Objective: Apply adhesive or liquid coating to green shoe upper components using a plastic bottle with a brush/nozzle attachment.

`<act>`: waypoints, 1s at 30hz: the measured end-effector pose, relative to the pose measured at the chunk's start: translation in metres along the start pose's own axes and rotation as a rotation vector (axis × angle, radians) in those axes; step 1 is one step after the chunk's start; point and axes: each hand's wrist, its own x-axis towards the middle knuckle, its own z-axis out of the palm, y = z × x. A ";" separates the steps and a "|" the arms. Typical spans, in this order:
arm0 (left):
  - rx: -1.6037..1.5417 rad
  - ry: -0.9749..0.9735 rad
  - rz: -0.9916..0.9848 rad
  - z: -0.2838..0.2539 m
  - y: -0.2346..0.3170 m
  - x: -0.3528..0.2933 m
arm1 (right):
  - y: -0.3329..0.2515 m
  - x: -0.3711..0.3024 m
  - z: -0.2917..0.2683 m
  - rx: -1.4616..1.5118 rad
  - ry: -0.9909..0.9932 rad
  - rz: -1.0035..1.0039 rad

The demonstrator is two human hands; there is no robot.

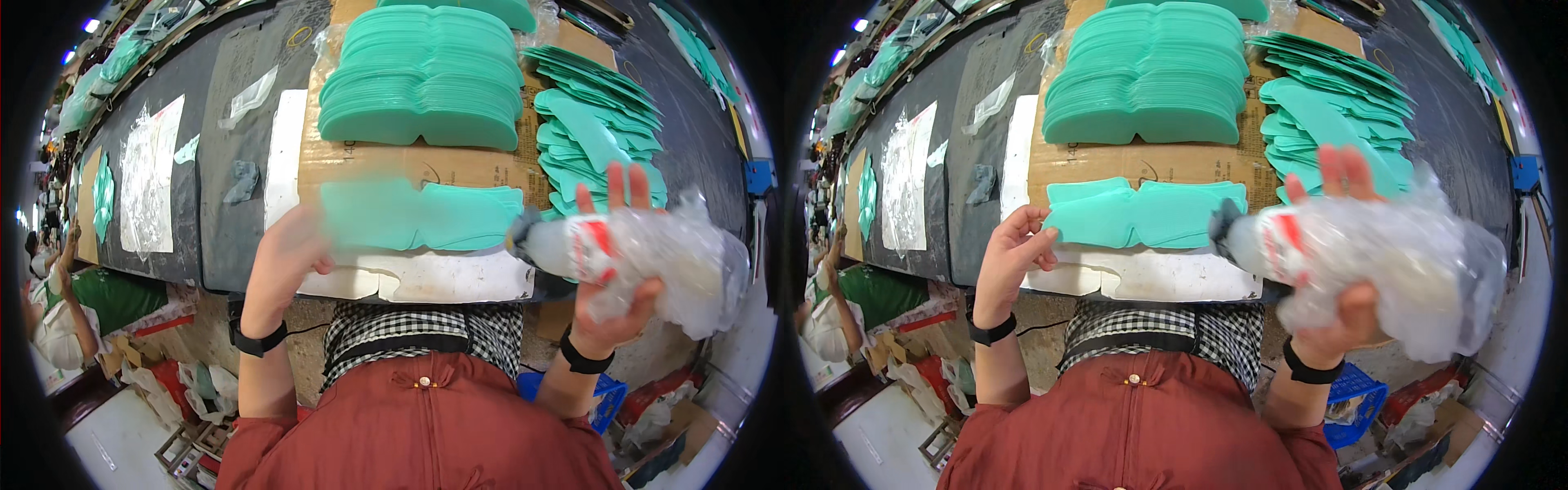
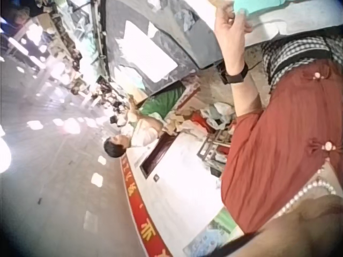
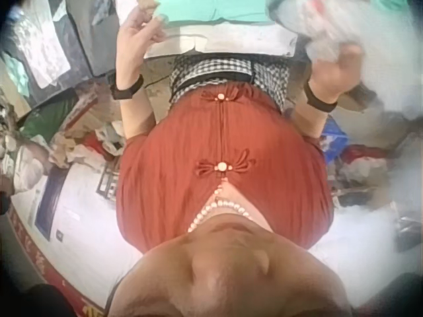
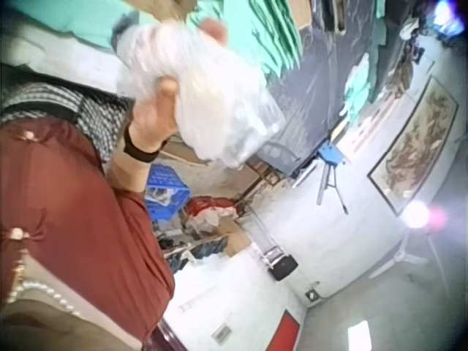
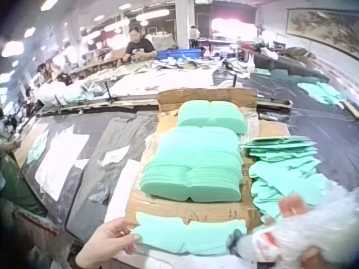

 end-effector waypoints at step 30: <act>-0.186 -0.053 0.207 -0.030 -0.029 -0.001 | 0.113 -0.043 0.115 -0.335 -0.447 -0.085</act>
